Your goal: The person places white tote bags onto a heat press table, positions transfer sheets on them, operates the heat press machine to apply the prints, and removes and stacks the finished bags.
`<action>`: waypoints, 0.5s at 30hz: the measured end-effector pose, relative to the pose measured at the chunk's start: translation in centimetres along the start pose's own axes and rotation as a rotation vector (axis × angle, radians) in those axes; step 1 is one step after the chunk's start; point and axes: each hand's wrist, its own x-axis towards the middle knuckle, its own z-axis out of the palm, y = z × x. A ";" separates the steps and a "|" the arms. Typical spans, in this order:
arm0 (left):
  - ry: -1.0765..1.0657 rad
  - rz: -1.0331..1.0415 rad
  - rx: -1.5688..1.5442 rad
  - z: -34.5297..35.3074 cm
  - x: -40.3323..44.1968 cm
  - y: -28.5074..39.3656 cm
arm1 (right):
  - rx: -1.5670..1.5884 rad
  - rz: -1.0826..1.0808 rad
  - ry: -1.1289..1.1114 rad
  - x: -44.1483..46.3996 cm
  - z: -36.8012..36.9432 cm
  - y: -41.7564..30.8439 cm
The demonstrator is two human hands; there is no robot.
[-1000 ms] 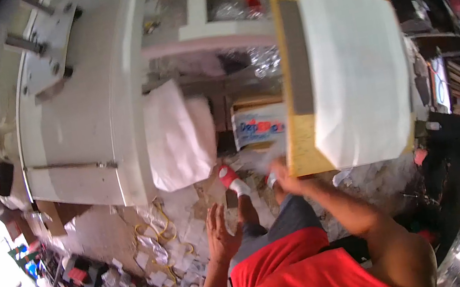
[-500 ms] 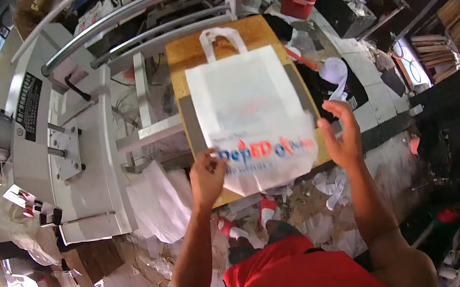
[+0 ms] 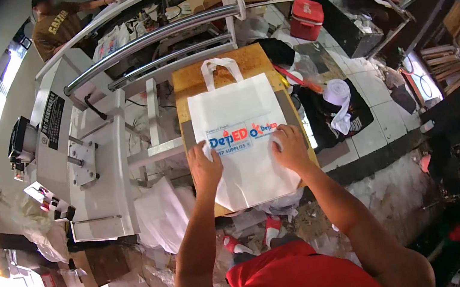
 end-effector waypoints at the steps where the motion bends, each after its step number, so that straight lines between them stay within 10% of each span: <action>1: -0.017 0.157 0.131 -0.4 -0.8 0.5 | 0.003 -0.001 -0.001 0.0 0.0 0.0; 15: -0.116 0.211 0.412 0.5 -3.6 -0.2 | -0.017 0.001 0.000 -0.1 -0.3 -0.3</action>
